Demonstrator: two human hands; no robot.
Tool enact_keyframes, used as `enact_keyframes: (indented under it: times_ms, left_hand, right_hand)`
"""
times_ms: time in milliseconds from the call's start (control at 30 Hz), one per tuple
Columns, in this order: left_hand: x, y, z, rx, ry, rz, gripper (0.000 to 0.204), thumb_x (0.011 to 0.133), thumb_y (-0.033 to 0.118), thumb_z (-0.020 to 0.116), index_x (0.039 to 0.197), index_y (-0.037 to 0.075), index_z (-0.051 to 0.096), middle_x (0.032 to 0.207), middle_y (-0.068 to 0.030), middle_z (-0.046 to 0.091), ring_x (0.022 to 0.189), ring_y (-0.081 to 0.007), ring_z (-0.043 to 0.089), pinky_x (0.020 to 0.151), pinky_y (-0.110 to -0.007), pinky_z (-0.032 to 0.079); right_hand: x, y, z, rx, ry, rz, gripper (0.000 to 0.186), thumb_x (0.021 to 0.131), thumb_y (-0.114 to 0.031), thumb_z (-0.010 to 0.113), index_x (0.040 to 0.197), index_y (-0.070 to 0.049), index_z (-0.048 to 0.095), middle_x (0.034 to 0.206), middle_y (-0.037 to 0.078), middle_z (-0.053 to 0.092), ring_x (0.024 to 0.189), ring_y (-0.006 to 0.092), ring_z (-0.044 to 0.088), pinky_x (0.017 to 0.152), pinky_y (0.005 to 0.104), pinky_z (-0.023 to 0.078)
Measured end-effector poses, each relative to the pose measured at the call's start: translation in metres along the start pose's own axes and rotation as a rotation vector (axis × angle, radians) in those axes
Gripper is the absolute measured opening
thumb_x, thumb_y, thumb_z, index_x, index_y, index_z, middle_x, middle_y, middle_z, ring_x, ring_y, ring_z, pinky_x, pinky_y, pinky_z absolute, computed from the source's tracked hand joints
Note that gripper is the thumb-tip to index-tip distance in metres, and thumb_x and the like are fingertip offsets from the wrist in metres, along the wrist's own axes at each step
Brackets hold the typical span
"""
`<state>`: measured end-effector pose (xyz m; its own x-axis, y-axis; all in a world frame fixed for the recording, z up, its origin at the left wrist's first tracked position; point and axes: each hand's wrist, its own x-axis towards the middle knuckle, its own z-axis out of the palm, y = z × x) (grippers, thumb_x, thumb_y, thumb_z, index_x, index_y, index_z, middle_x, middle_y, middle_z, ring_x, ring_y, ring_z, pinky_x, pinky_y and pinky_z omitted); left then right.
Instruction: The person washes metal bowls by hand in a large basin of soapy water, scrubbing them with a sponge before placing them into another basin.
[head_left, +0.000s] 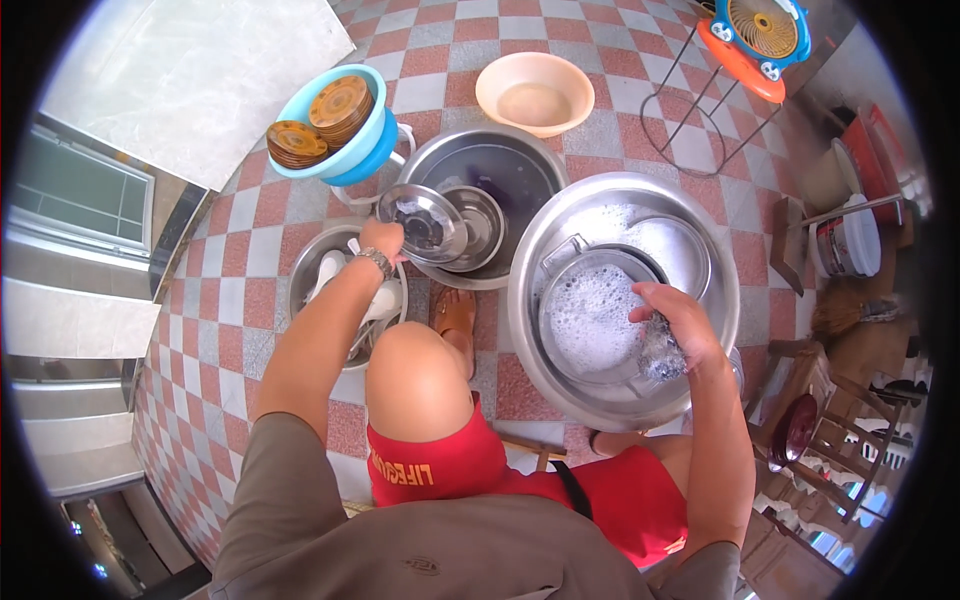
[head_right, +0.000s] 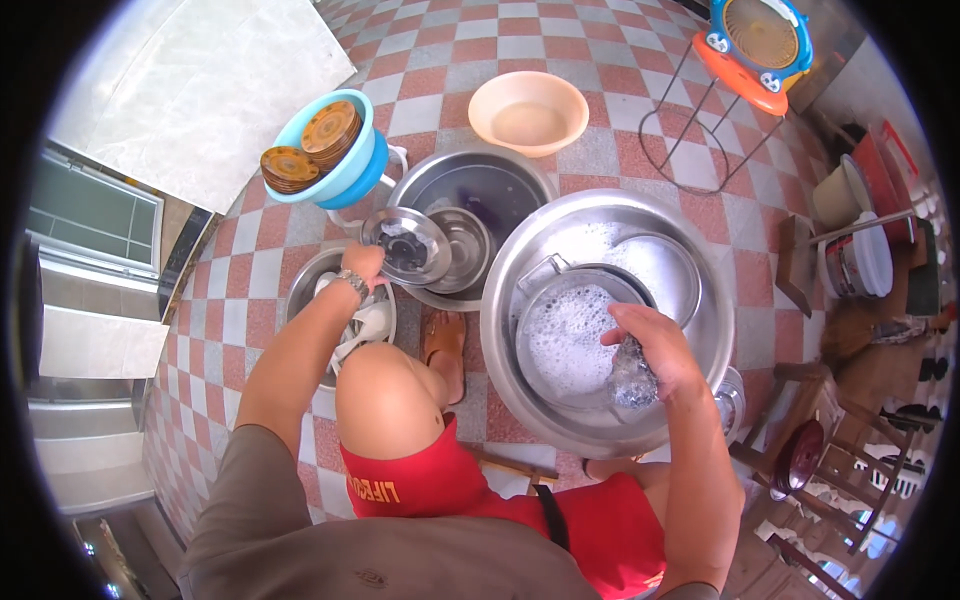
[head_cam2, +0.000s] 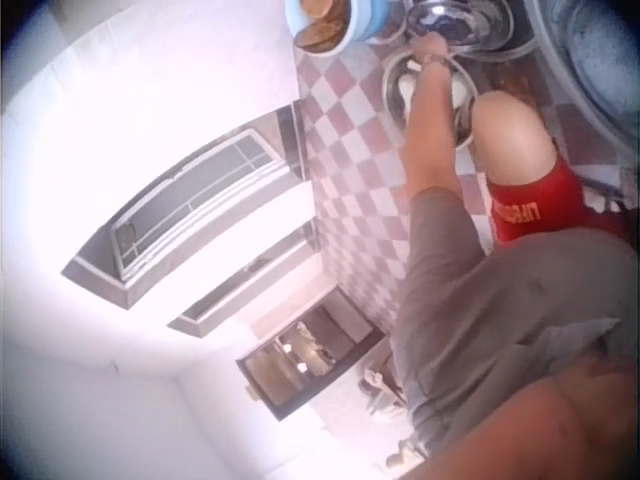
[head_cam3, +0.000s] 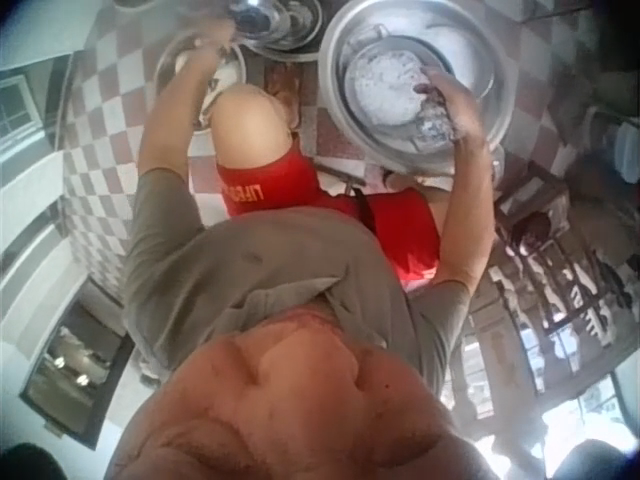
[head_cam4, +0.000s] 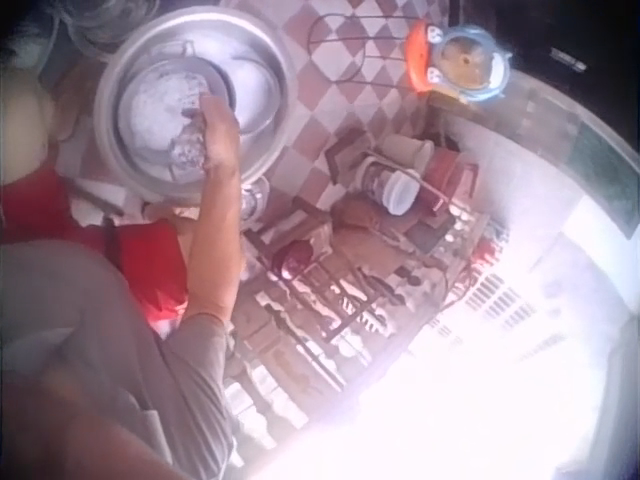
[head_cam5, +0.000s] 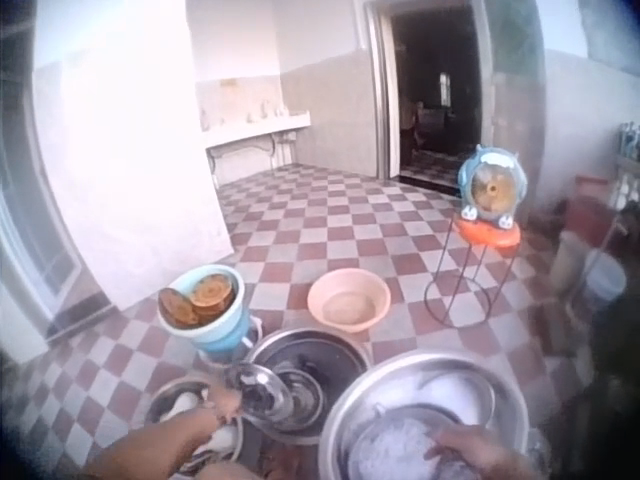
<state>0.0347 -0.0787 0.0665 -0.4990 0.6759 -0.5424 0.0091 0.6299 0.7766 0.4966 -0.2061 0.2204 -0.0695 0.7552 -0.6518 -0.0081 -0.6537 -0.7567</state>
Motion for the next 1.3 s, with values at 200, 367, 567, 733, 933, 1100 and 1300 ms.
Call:
enact_keyframes:
  times_ms: [200, 367, 567, 733, 933, 1100, 1300]
  left_hand:
    - [0.008, -0.045, 0.048, 0.061, -0.015, -0.018, 0.043, 0.084, 0.007, 0.058, 0.124, -0.002, 0.050, 0.112, -0.0228, 0.061, 0.091, -0.0367, 0.068, 0.063, -0.048, 0.061]
    - [0.016, -0.077, 0.040, 0.048, -0.064, -0.096, 0.042, 0.084, 0.011, 0.063, 0.122, -0.001, 0.052, 0.112, -0.0148, 0.061, 0.097, -0.0296, 0.065, 0.073, -0.045, 0.058]
    - [-0.006, -0.062, 0.055, 0.232, -0.163, -0.126, 0.045, 0.084, 0.024, 0.066, 0.121, 0.001, 0.055, 0.105, -0.0125, 0.062, 0.096, -0.0270, 0.062, 0.080, -0.044, 0.054]
    - [0.015, -0.077, 0.035, 0.230, -0.109, -0.112, 0.036, 0.084, 0.024, 0.065, 0.112, 0.001, 0.061, 0.105, -0.0117, 0.062, 0.093, -0.0261, 0.062, 0.077, -0.044, 0.054]
    - [-0.004, -0.076, 0.029, 0.134, -0.119, -0.217, 0.039, 0.085, 0.026, 0.066, 0.116, 0.004, 0.058, 0.109, -0.0101, 0.057, 0.097, -0.0274, 0.056, 0.079, -0.045, 0.053]
    - [-0.015, -0.056, -0.021, 0.044, -0.243, -0.139, 0.036, 0.086, 0.024, 0.066, 0.115, 0.006, 0.057, 0.103, -0.0073, 0.056, 0.092, -0.0236, 0.056, 0.078, -0.043, 0.053]
    - [-0.096, 0.028, -0.018, 0.063, -0.278, 0.147, 0.043, 0.089, 0.018, 0.063, 0.129, 0.006, 0.055, 0.107, -0.0040, 0.062, 0.090, -0.0125, 0.060, 0.076, -0.031, 0.053]
  right_hand:
    - [0.016, 0.004, 0.003, -0.171, 0.028, 0.024, 0.043, 0.093, -0.032, 0.062, 0.119, 0.003, 0.063, 0.089, 0.007, 0.069, 0.068, 0.0141, 0.061, 0.063, 0.0261, 0.047]
    - [0.033, 0.010, -0.005, -0.455, 0.070, -0.094, 0.047, 0.088, -0.032, 0.065, 0.114, 0.007, 0.064, 0.085, 0.010, 0.070, 0.074, 0.0158, 0.064, 0.069, 0.0289, 0.049]
    - [0.039, 0.022, -0.050, -0.837, 0.322, 0.000, 0.042, 0.079, -0.036, 0.068, 0.103, -0.002, 0.071, 0.099, 0.022, 0.071, 0.096, 0.0335, 0.068, 0.087, 0.0397, 0.051]
    - [0.054, 0.038, -0.078, -1.045, 0.613, 0.032, 0.046, 0.080, -0.036, 0.064, 0.106, 0.001, 0.070, 0.109, 0.025, 0.068, 0.107, 0.0398, 0.063, 0.095, 0.0446, 0.049]
    - [0.086, 0.059, -0.110, -0.863, 0.797, 0.029, 0.053, 0.075, -0.038, 0.070, 0.108, 0.003, 0.068, 0.111, 0.026, 0.067, 0.107, 0.0417, 0.063, 0.092, 0.0465, 0.050]
    - [0.089, 0.045, -0.094, -0.962, 0.620, -0.136, 0.057, 0.079, -0.031, 0.064, 0.132, -0.009, 0.059, 0.115, 0.023, 0.067, 0.106, 0.0399, 0.065, 0.095, 0.0441, 0.049]
    - [0.043, 0.014, -0.062, -1.260, 0.902, -0.280, 0.036, 0.090, -0.019, 0.053, 0.125, -0.021, 0.063, 0.099, 0.013, 0.070, 0.093, 0.0333, 0.068, 0.080, 0.0464, 0.054]
